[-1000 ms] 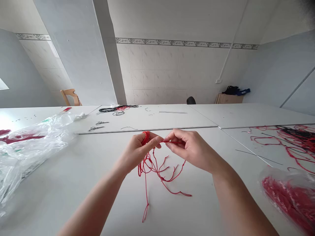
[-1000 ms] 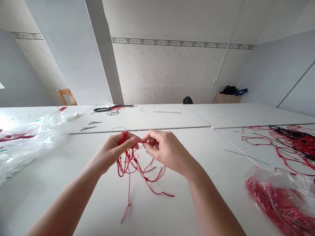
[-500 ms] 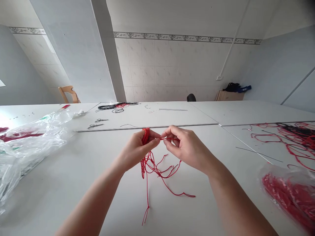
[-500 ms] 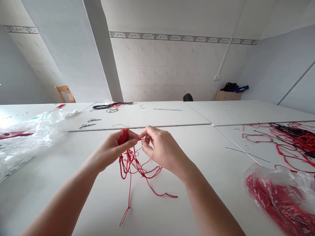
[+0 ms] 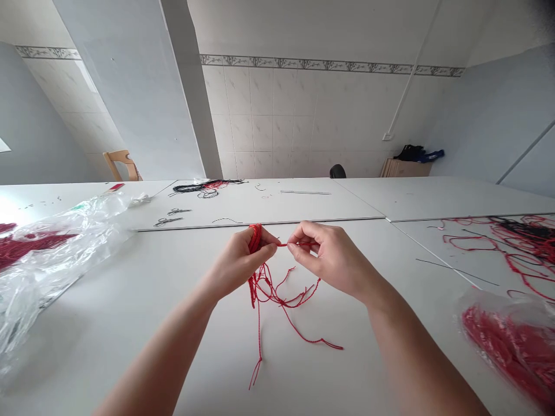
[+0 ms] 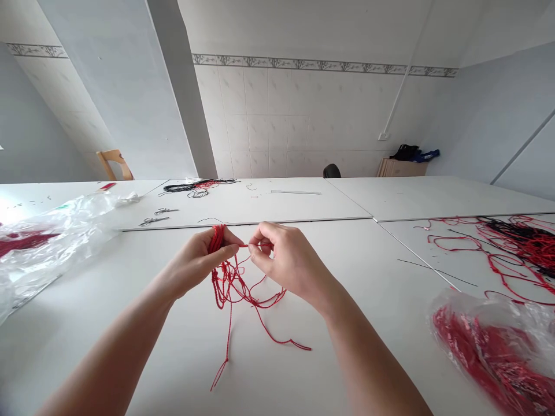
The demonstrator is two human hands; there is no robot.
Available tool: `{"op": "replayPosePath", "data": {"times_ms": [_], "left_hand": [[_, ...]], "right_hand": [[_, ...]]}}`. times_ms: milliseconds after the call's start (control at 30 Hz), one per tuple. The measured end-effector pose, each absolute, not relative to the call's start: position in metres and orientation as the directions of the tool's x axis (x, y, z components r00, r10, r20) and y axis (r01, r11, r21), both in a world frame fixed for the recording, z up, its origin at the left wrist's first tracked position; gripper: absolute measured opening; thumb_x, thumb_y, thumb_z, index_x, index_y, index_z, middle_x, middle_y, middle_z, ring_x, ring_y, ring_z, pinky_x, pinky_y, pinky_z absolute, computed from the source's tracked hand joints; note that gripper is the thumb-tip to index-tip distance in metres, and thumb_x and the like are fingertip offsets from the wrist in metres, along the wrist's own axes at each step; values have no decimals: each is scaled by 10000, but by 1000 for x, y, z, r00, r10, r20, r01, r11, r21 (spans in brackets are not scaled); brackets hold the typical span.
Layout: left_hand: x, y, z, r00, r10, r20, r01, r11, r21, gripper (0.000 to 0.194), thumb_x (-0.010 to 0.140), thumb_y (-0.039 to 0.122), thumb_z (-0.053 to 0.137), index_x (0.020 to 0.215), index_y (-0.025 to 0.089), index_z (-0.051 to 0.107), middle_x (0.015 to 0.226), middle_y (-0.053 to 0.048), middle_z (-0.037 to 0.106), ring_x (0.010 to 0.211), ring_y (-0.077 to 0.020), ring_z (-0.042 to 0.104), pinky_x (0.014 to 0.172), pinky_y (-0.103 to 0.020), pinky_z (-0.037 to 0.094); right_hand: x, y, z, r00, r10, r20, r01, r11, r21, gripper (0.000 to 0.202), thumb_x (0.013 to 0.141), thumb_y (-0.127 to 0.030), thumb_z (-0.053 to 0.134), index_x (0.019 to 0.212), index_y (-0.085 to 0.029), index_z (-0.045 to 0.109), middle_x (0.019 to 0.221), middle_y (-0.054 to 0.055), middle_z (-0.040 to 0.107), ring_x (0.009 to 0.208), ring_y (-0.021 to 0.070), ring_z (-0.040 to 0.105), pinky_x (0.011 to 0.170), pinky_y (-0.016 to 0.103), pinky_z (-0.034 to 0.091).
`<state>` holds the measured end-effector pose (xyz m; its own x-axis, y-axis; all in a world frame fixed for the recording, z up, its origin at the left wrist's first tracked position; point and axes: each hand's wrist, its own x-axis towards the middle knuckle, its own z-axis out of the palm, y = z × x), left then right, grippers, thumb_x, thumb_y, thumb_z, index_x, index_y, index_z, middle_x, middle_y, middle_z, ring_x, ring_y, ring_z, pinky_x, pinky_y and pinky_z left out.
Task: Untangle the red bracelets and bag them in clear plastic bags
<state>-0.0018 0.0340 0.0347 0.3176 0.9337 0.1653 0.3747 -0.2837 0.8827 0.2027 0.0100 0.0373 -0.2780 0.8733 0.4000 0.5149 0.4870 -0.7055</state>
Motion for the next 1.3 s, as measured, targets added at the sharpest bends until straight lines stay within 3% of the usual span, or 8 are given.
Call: {"op": "replayPosePath", "data": {"times_ms": [167,367,633,733,933,1067,1200,1300], "left_hand": [[-4,34,35,321,935,148,365,-266,892,88,883,238,610,817,182,630,688,34,439,586,-104,320,506,-259,243],[-7,33,38,352,916,195,305,-309,901,204,880,238,624,704,186,535,655,42,384,586,-103,280,521,-266,230],[-11,34,38,351,905,240,237,-334,912,233,888,271,647,698,190,538,656,39,369,597,-114,280,549,-279,239],[-11,34,39,349,905,244,255,-342,905,231,897,298,642,713,192,550,655,38,362,590,-117,276,548,-281,244],[-5,28,39,329,926,185,352,-302,886,226,888,325,678,743,196,563,672,35,390,587,-117,320,544,-270,276],[-4,28,37,352,923,156,344,-283,895,244,888,365,720,757,187,615,653,35,437,573,-109,316,529,-267,271],[-10,37,34,415,905,98,129,-165,978,295,938,469,693,921,181,751,851,-56,656,644,-114,475,523,-255,307],[-14,45,30,432,901,41,-94,-1,996,363,981,531,617,1108,244,798,1286,-109,693,1009,-191,649,534,-221,382]], "right_hand": [[202,12,36,-279,885,372,447,463,-766,114,926,-246,610,819,-219,637,792,-15,646,682,127,540,589,267,415],[200,18,29,-245,910,336,250,394,-885,185,932,-336,655,790,-217,640,622,-56,400,553,96,296,492,256,249],[198,23,29,-218,909,354,165,392,-905,241,873,-414,758,771,-207,687,583,-66,343,538,90,229,487,257,203],[203,24,30,-252,897,363,196,414,-889,273,897,-468,733,799,-216,697,600,-59,327,556,103,257,506,263,240],[212,21,34,-416,857,303,295,443,-847,410,1017,-582,512,887,-219,652,918,42,617,840,178,558,730,307,452],[206,19,32,-470,868,161,325,340,-883,475,1028,-627,451,863,-210,607,770,-1,542,655,135,477,620,286,402],[213,26,32,-529,841,111,263,287,-921,451,1015,-596,516,890,-192,673,639,-48,387,577,111,346,555,262,319],[225,34,33,-431,883,186,73,240,-968,401,1013,-555,543,963,-195,714,610,-52,414,554,108,369,564,257,357]]}}
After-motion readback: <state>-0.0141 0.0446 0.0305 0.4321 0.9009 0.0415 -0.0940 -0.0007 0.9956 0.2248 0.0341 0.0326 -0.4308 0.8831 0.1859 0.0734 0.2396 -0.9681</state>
